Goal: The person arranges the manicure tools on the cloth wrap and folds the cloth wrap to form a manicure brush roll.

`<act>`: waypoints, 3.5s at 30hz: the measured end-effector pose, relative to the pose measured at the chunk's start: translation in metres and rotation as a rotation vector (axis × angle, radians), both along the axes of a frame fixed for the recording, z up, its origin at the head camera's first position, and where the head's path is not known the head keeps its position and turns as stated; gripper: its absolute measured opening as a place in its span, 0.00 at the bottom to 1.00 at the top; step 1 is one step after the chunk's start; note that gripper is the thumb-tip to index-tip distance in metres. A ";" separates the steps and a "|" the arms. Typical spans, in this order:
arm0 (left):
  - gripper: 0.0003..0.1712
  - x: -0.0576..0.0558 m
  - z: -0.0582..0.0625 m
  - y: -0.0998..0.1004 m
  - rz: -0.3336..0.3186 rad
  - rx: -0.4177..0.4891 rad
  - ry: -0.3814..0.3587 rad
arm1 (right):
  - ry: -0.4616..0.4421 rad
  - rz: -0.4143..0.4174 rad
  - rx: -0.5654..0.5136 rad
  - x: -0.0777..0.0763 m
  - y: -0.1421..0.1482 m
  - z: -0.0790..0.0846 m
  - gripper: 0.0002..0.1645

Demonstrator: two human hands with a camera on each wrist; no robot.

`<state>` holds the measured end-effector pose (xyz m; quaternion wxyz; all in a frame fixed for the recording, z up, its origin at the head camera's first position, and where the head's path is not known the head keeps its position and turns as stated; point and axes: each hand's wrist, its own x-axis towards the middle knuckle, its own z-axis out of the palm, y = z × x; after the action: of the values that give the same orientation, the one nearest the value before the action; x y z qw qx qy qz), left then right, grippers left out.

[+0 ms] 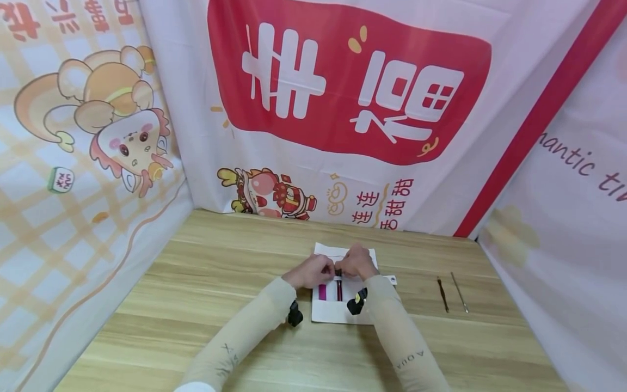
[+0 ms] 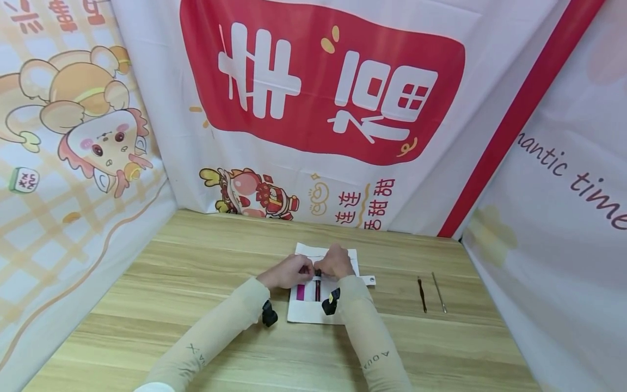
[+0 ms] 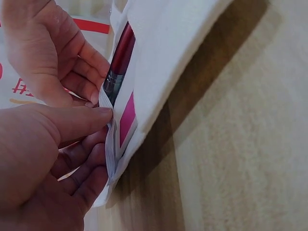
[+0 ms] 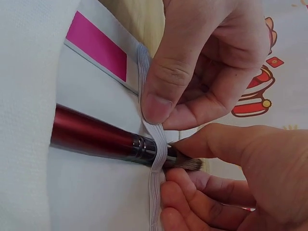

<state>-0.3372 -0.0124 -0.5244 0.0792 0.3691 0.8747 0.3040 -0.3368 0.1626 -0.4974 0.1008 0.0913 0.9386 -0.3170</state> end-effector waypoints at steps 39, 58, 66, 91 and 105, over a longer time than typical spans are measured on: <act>0.09 0.005 0.016 0.044 -0.066 -0.182 0.167 | 0.212 0.089 0.249 0.085 0.279 -0.004 0.11; 0.07 0.008 0.011 0.047 -0.045 -0.150 0.142 | 0.122 0.049 0.223 0.078 0.273 -0.014 0.12; 0.06 0.006 0.012 0.047 -0.047 -0.144 0.137 | 0.031 0.083 0.142 0.065 0.266 -0.007 0.11; 0.07 0.005 0.012 0.045 -0.036 -0.143 0.096 | 0.070 0.099 -0.178 0.022 0.144 0.012 0.12; 0.08 -0.001 0.010 0.043 -0.047 -0.119 0.073 | 0.175 -0.050 -0.386 -0.009 0.066 -0.007 0.12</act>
<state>-0.3382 0.0310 -0.5140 0.0761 0.3951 0.8846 0.2357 -0.3457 0.2283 -0.5043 0.0265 0.0656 0.8632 -0.4999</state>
